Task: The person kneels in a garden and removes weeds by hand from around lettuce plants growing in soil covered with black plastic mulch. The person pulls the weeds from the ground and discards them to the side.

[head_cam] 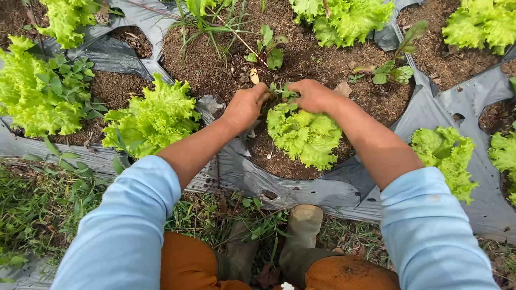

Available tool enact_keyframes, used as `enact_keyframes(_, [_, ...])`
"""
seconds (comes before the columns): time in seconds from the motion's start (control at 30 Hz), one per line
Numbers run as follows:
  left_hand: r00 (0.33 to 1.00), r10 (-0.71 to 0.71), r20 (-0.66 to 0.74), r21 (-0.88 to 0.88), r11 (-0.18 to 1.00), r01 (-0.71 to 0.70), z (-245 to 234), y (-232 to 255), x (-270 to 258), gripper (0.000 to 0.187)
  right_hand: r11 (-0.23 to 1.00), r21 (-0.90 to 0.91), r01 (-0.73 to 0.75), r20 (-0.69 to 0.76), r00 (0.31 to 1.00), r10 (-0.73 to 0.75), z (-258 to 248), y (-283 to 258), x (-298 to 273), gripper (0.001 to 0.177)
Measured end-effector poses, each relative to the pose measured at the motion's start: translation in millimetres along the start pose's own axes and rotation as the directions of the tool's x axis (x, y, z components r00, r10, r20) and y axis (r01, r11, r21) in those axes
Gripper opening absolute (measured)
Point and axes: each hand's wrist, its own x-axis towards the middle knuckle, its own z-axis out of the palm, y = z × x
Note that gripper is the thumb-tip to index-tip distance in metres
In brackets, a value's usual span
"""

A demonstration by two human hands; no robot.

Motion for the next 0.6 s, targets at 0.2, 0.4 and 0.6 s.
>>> enact_keyframes(0.2, [0.99, -0.027, -0.141, -0.147, 0.989, 0.006, -35, -17, 9, 0.01, 0.809, 0.588, -0.014, -0.135, 0.984, 0.115, -43, 18, -15, 0.03])
enact_keyframes(0.4, [0.983, 0.129, 0.133, 0.319, 0.933, -0.165, -29, 17, -6, 0.018, 0.99, -0.113, 0.083, 0.11, 0.991, -0.07, -7, 6, -7, 0.075])
enact_keyframes(0.6, [0.961, 0.085, 0.265, 0.183, 0.974, -0.136, -24, 8, 3, 0.013, 0.919, 0.374, 0.12, -0.177, 0.983, -0.056, -14, 68, 8, 0.042])
